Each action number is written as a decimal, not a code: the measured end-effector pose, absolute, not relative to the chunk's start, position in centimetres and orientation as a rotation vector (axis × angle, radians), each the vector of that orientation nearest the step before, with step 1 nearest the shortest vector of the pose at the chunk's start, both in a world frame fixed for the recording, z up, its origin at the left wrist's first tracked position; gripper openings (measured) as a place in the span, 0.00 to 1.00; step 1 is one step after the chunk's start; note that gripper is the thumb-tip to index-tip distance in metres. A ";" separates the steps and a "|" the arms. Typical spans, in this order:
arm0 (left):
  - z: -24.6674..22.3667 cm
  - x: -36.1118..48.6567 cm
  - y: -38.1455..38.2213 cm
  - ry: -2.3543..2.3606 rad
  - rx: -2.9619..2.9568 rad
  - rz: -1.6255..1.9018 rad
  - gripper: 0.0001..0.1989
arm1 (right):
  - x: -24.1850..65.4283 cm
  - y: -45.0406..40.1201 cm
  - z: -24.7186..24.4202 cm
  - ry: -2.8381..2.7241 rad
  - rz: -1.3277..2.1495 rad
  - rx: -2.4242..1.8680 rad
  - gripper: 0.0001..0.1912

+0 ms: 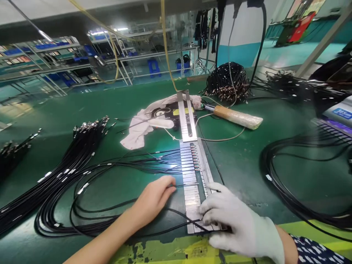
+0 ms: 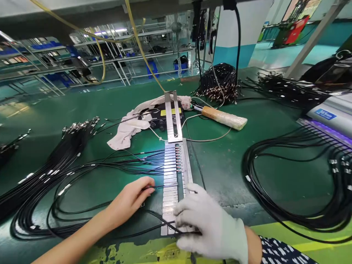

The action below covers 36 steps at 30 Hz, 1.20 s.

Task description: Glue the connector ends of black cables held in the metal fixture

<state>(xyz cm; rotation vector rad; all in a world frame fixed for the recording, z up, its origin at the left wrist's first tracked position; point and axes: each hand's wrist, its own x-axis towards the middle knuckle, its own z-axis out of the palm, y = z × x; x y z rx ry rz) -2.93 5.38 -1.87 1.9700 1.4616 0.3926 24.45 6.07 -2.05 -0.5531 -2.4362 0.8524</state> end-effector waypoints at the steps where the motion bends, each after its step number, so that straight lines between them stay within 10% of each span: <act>1: -1.8 -3.5 5.4 1.470 1.982 0.384 0.08 | 24.8 6.7 -2.0 -2.406 0.840 -0.592 0.04; 12: -2.6 -0.3 7.4 1.522 2.190 0.319 0.10 | 21.5 11.3 -3.3 -2.456 0.393 -0.817 0.08; 22: -0.9 -13.9 3.2 1.683 2.298 0.201 0.10 | 21.2 11.5 -3.6 -2.450 0.497 -0.841 0.08; 36: -2.7 -3.5 8.1 1.445 2.284 0.510 0.06 | 26.2 11.1 -5.1 -2.081 0.650 -1.259 0.14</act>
